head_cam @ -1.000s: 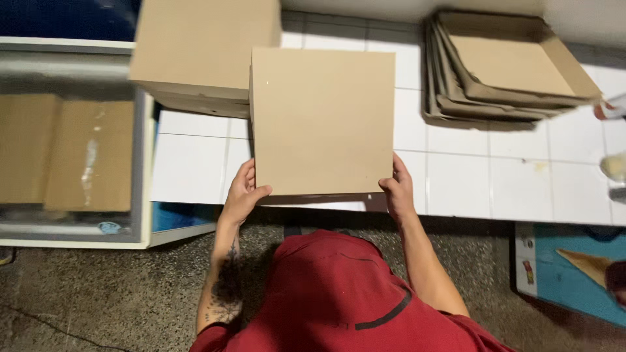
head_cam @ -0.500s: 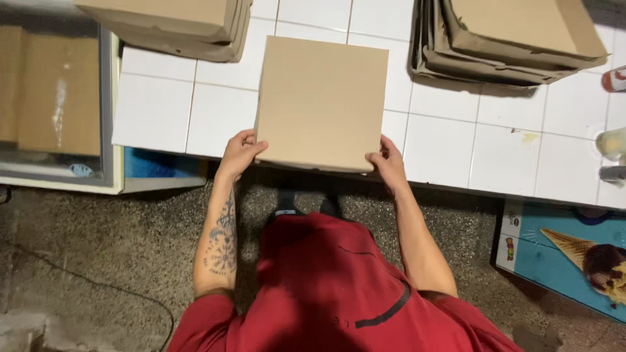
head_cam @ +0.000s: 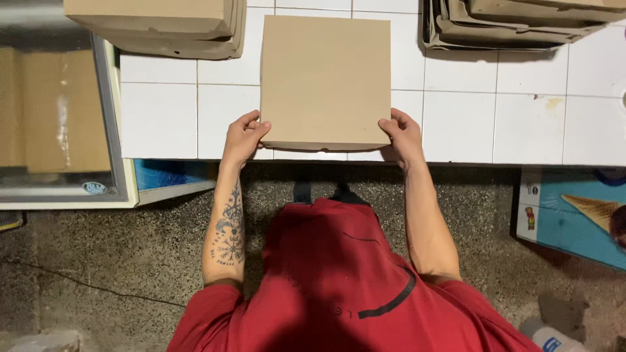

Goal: The person assembles flat cardboard boxes by folding the side flaps and inserting tabs into slots to form the box structure. They repeat this process for multiple boxes, stacking the completed ones on the counter.

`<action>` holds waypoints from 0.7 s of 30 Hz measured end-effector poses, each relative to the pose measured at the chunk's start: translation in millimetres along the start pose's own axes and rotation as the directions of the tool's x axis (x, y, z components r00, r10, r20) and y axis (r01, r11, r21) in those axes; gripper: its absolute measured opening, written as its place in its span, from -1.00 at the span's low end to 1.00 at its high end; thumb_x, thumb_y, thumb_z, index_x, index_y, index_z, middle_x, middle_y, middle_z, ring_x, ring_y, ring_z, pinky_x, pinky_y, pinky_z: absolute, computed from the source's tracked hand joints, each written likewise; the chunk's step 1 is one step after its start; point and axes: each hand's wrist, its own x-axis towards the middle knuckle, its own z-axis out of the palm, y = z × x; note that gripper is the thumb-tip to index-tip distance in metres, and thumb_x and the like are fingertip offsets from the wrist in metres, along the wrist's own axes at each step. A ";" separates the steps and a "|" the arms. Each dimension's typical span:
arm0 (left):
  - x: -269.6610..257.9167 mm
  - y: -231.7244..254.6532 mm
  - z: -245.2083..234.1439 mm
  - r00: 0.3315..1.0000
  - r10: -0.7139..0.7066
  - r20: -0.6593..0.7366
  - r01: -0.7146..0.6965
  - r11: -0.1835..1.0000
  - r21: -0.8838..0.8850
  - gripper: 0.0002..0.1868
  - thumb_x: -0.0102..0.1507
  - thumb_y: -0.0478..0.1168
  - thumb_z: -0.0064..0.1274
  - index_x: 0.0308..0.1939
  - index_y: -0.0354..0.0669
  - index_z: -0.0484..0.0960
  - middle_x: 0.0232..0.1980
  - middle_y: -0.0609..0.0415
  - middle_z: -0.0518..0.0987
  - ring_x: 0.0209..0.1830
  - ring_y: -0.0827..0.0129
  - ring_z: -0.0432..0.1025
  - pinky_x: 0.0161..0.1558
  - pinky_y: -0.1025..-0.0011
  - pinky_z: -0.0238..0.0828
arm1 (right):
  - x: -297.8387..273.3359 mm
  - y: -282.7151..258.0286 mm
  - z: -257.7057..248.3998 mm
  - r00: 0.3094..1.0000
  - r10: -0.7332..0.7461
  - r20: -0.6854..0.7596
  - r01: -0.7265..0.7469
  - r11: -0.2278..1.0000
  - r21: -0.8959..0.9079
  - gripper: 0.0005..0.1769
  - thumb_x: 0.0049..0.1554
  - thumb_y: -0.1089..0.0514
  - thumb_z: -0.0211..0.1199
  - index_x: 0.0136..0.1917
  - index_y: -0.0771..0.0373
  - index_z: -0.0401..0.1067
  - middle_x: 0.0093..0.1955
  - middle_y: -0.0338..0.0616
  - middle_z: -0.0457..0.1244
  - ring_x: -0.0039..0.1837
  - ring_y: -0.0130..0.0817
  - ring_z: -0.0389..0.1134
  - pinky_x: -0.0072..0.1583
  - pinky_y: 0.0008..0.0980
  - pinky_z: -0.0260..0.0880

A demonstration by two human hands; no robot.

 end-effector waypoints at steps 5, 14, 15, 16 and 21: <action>-8.0 21.4 -9.2 0.999 0.044 0.019 -0.045 0.999 0.023 -0.30 0.30 -0.08 0.31 0.34 -0.51 0.42 -0.16 0.02 0.51 -0.23 0.46 0.50 -0.41 0.54 0.54 | -10.8 -14.5 -19.0 0.998 -0.067 -0.002 0.067 0.995 0.068 -0.30 0.14 0.08 0.46 0.44 0.38 0.33 0.02 -0.12 0.21 0.12 -0.27 0.30 0.20 -0.30 0.45; -14.6 33.0 -1.3 0.985 -0.115 0.130 0.104 0.991 0.085 -0.29 0.27 -0.04 0.29 0.32 -0.50 0.44 -0.15 -0.13 0.53 -0.32 0.32 0.49 -0.48 0.44 0.61 | 4.9 10.9 -19.2 0.998 0.005 0.059 0.013 0.953 -0.304 -0.23 0.17 -0.25 0.45 0.42 0.31 0.40 0.18 0.21 0.35 0.26 0.07 0.39 0.23 -0.04 0.39; -7.8 23.8 0.5 0.983 -0.107 0.150 0.096 0.992 0.077 -0.31 0.26 -0.10 0.29 0.31 -0.52 0.43 -0.17 -0.12 0.52 -0.32 0.29 0.50 -0.46 0.40 0.64 | -0.1 2.1 -11.4 0.998 0.017 0.055 0.000 0.958 -0.287 -0.29 0.17 -0.21 0.45 0.40 0.28 0.43 0.19 0.17 0.36 0.25 0.04 0.40 0.21 -0.05 0.42; -1.0 14.7 2.4 0.980 -0.099 0.170 0.088 0.994 0.069 -0.32 0.25 -0.16 0.29 0.31 -0.54 0.42 -0.19 -0.11 0.51 -0.31 0.27 0.52 -0.45 0.36 0.67 | -5.3 -6.8 -3.8 0.998 0.028 0.051 -0.014 0.963 -0.270 -0.34 0.18 -0.17 0.44 0.39 0.24 0.45 0.19 0.13 0.37 0.23 0.01 0.42 0.18 -0.06 0.45; 47.7 27.9 -11.9 0.987 0.036 0.157 -0.048 0.996 0.072 -0.31 0.24 -0.06 0.37 0.24 -0.55 0.50 -0.18 -0.03 0.49 -0.27 0.33 0.47 -0.38 0.38 0.59 | 21.6 -41.2 -2.0 1.000 -0.029 0.004 0.029 0.990 -0.138 -0.42 0.28 -0.15 0.33 0.39 0.27 0.41 0.23 0.14 0.34 0.20 0.07 0.44 0.09 -0.05 0.54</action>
